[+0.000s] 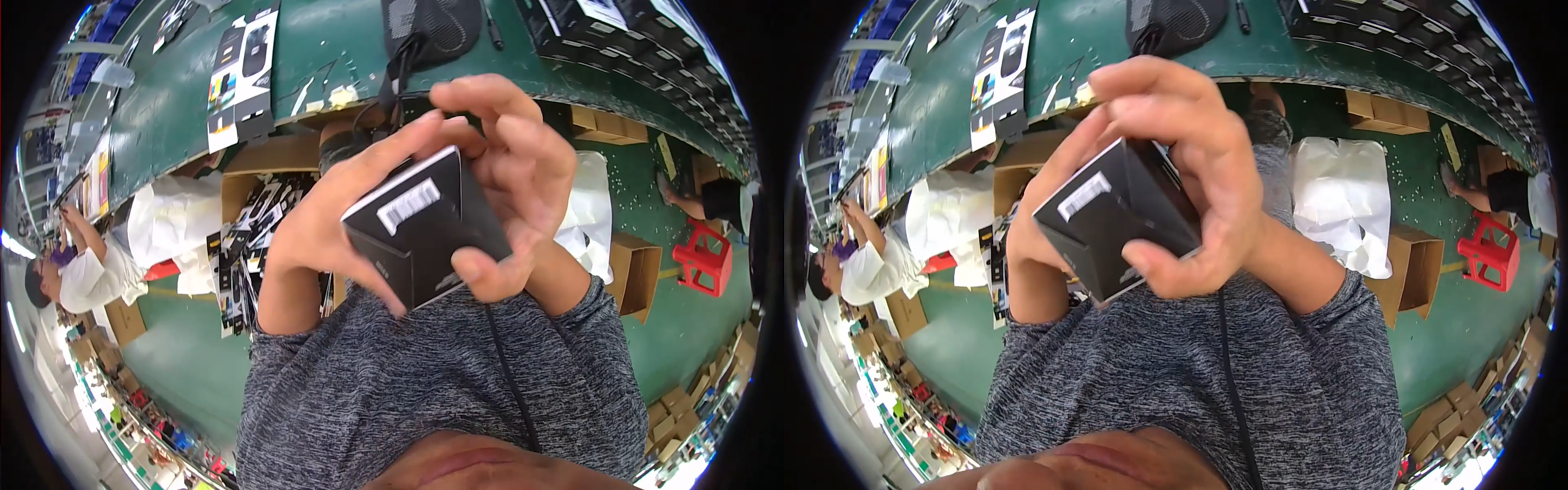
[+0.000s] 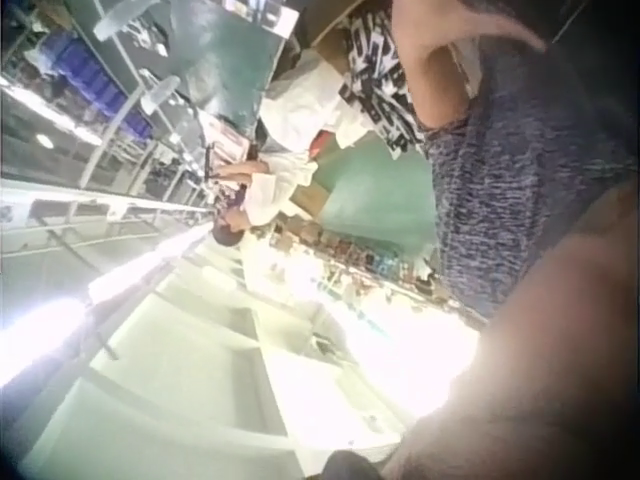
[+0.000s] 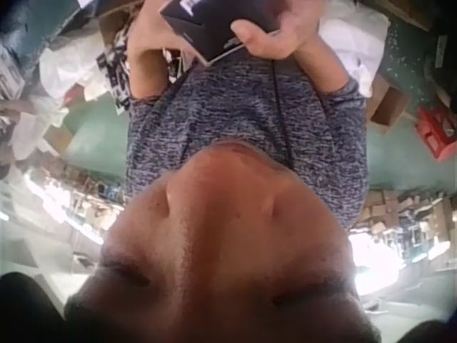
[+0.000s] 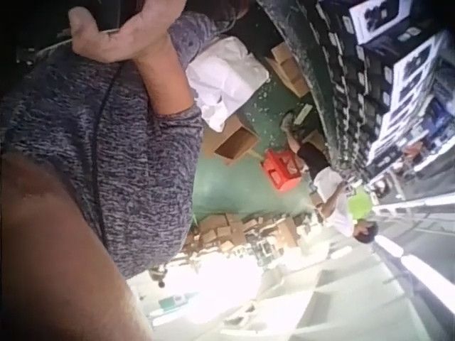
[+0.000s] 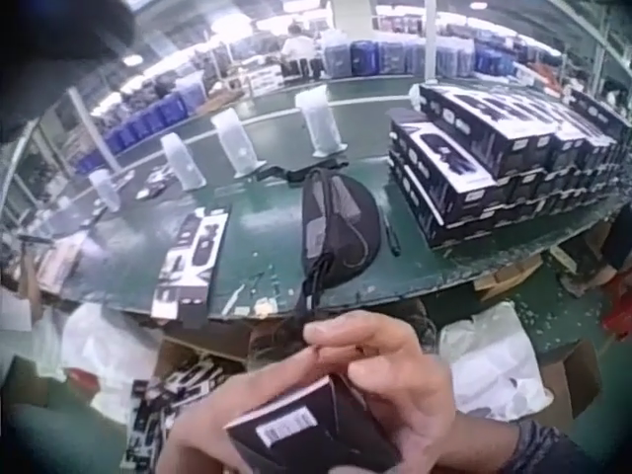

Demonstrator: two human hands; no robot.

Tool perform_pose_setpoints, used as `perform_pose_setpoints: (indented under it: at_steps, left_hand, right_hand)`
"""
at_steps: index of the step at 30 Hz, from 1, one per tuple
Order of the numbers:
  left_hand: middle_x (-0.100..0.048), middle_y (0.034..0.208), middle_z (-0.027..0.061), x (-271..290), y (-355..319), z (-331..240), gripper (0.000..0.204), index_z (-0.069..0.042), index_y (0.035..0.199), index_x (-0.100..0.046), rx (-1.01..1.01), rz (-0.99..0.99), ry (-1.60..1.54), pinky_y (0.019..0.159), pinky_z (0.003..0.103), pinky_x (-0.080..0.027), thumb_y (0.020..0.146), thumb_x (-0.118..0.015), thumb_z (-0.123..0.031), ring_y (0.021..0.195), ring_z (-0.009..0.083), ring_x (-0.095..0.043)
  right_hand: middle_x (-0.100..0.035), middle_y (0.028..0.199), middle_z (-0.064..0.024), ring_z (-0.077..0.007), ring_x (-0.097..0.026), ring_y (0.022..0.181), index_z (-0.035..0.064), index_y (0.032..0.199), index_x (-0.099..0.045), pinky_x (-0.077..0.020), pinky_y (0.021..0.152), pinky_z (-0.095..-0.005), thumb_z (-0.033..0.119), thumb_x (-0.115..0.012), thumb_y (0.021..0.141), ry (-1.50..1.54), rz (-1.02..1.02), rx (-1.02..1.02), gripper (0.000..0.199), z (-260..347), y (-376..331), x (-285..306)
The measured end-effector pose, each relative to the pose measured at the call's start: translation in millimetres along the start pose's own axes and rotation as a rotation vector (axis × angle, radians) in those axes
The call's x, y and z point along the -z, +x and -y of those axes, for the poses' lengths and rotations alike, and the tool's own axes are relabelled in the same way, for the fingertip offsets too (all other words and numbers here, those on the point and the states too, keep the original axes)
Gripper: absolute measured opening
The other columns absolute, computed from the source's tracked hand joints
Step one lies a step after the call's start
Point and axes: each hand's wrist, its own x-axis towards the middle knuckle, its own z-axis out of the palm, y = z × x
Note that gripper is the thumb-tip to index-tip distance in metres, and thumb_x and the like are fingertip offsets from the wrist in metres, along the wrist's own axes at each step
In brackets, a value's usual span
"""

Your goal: The person takes flat cardboard packaging sheets from the assembly line, folds them into boxes by hand, and stacks the assembled boxes on the table.

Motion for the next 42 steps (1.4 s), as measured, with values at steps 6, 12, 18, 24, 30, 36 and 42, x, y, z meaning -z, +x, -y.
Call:
perform_pose_setpoints:
  at_steps: [6, 12, 18, 24, 30, 36, 42]
  left_hand:
    - [-0.062, 0.124, 0.0143, -12.0, -5.3, -4.0, 0.096, -0.005, 0.142, -0.057, -0.185, -0.38, 0.907, 0.095, 0.042, -0.049, 0.056, -0.094, -0.025, 0.11, 0.0328, -0.06]
    - [-0.063, 0.12, 0.0114, -22.2, -9.4, -6.2, 0.08, -0.013, 0.139, -0.063, -0.138, -0.472, 0.986, 0.086, 0.041, -0.051, 0.062, -0.084, -0.008, 0.105, 0.0311, -0.06]
    - [-0.063, 0.122, 0.0098, -22.0, -8.7, -12.8, 0.079, -0.015, 0.141, -0.061, -0.096, -0.457, 1.086, 0.087, 0.041, -0.051, 0.065, -0.08, -0.003, 0.105, 0.0315, -0.06]
    - [-0.063, 0.121, 0.0104, -25.5, -8.4, -13.2, 0.08, -0.014, 0.141, -0.061, -0.07, -0.474, 1.124, 0.089, 0.041, -0.05, 0.064, -0.08, -0.002, 0.107, 0.0326, -0.059]
    - [-0.061, 0.12, 0.0107, -26.5, -8.0, -10.9, 0.084, -0.013, 0.142, -0.06, -0.058, -0.487, 1.138, 0.089, 0.041, -0.05, 0.062, -0.083, -0.005, 0.106, 0.0321, -0.058]
    - [-0.06, 0.12, 0.0108, -29.8, -5.7, -9.5, 0.094, -0.01, 0.145, -0.057, -0.086, -0.516, 1.113, 0.089, 0.041, -0.049, 0.056, -0.088, -0.01, 0.107, 0.0314, -0.057]
    - [-0.056, 0.128, 0.0144, -29.3, -10.0, -12.0, 0.123, -0.006, 0.15, -0.048, -0.04, -0.427, 1.166, 0.094, 0.039, -0.052, 0.044, -0.101, -0.036, 0.114, 0.0283, -0.06]
  right_hand:
    - [-0.053, 0.139, -0.018, -0.0239, -0.051, 0.131, -0.0038, 0.14, -0.045, -0.0393, 0.112, -0.0365, 0.02, -0.087, 0.076, 0.311, -0.314, -0.558, 0.08, -3.6, -10.9, -25.5]
    - [-0.061, 0.127, -0.0106, -0.0169, -0.059, 0.118, 0.0, 0.138, -0.05, -0.0492, 0.102, -0.0319, 0.012, -0.081, 0.084, 0.729, -0.474, -0.841, 0.064, 0.3, -12.0, -42.3]
    - [-0.062, 0.126, -0.0095, -0.017, -0.06, 0.117, 0.0021, 0.137, -0.052, -0.0494, 0.102, -0.0315, 0.008, -0.079, 0.086, 0.713, -0.42, -0.89, 0.058, -5.0, -15.4, -40.0]
    - [-0.059, 0.13, -0.0098, -0.0182, -0.058, 0.121, 0.0024, 0.142, -0.048, -0.0471, 0.105, -0.0331, 0.01, -0.077, 0.087, 0.639, -0.392, -0.873, 0.063, -7.1, -14.2, -38.4]
    - [-0.057, 0.135, -0.0107, -0.0196, -0.057, 0.124, 0.0021, 0.147, -0.043, -0.0466, 0.105, -0.0345, 0.01, -0.075, 0.087, 0.604, -0.356, -0.895, 0.069, -7.9, -14.9, -34.4]
    - [-0.057, 0.135, -0.0111, -0.0197, -0.057, 0.124, 0.0025, 0.146, -0.043, -0.0462, 0.106, -0.0352, 0.009, -0.075, 0.088, 0.546, -0.294, -0.889, 0.066, -10.4, -14.5, -29.1]
    - [-0.058, 0.135, -0.0114, -0.0197, -0.057, 0.123, 0.0029, 0.145, -0.044, -0.0458, 0.106, -0.0356, 0.011, -0.075, 0.087, 0.505, -0.265, -0.875, 0.066, -7.0, -16.3, -25.3]
